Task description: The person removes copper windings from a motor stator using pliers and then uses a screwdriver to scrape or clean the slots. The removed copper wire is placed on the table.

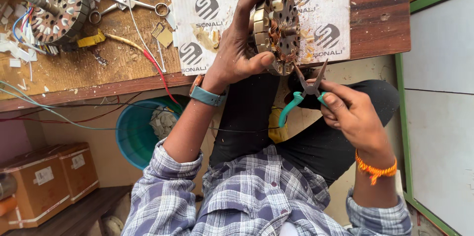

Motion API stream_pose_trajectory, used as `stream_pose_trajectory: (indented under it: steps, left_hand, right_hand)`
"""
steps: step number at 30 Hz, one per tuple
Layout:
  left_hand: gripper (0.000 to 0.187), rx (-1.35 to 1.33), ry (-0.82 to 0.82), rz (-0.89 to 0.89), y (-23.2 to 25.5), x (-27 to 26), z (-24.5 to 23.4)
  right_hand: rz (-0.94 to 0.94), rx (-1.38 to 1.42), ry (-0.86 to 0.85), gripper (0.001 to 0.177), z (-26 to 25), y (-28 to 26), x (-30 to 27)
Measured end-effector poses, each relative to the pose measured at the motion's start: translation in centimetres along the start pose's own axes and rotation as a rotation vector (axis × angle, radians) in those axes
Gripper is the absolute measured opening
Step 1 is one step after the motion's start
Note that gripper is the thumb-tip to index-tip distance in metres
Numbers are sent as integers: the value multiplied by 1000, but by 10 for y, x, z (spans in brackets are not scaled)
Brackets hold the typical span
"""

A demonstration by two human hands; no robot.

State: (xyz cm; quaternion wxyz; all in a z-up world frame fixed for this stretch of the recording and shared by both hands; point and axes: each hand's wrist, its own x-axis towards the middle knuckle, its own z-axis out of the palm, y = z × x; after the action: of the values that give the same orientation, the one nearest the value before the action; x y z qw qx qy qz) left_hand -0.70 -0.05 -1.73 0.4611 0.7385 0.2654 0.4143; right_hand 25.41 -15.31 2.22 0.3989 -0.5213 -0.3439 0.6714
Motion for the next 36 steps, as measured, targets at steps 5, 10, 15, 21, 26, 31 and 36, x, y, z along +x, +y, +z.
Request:
stream_pose_trajectory:
  steps: [5,10,15,21,26,31,36]
  left_hand:
    - [93,-104,-19,-66,4,-6,-2]
    - [92,-75,15,-26,5,-3,-1]
    - [92,-22,36,-40,2,-5,3]
    - [89,10,14,-17,0,-5,2]
    - [88,53,21,-15,7,2,4]
    - [84,137,20,14,8,1,2]
    - [85,137,12,13,6,1,1]
  right_hand:
    - [-107,-571,216,36,17,0,-18]
    - [-184,-405,202,37,32,2,-19]
    - [-167,-26,177,38,48,26,-14]
    - [-112,-232,257,40,45,14,-18]
    - [-97,-202,175,39,30,0,-11]
    - [-297,-24,229,36,60,23,6]
    - [-223,-228,286,37,44,21,-5]
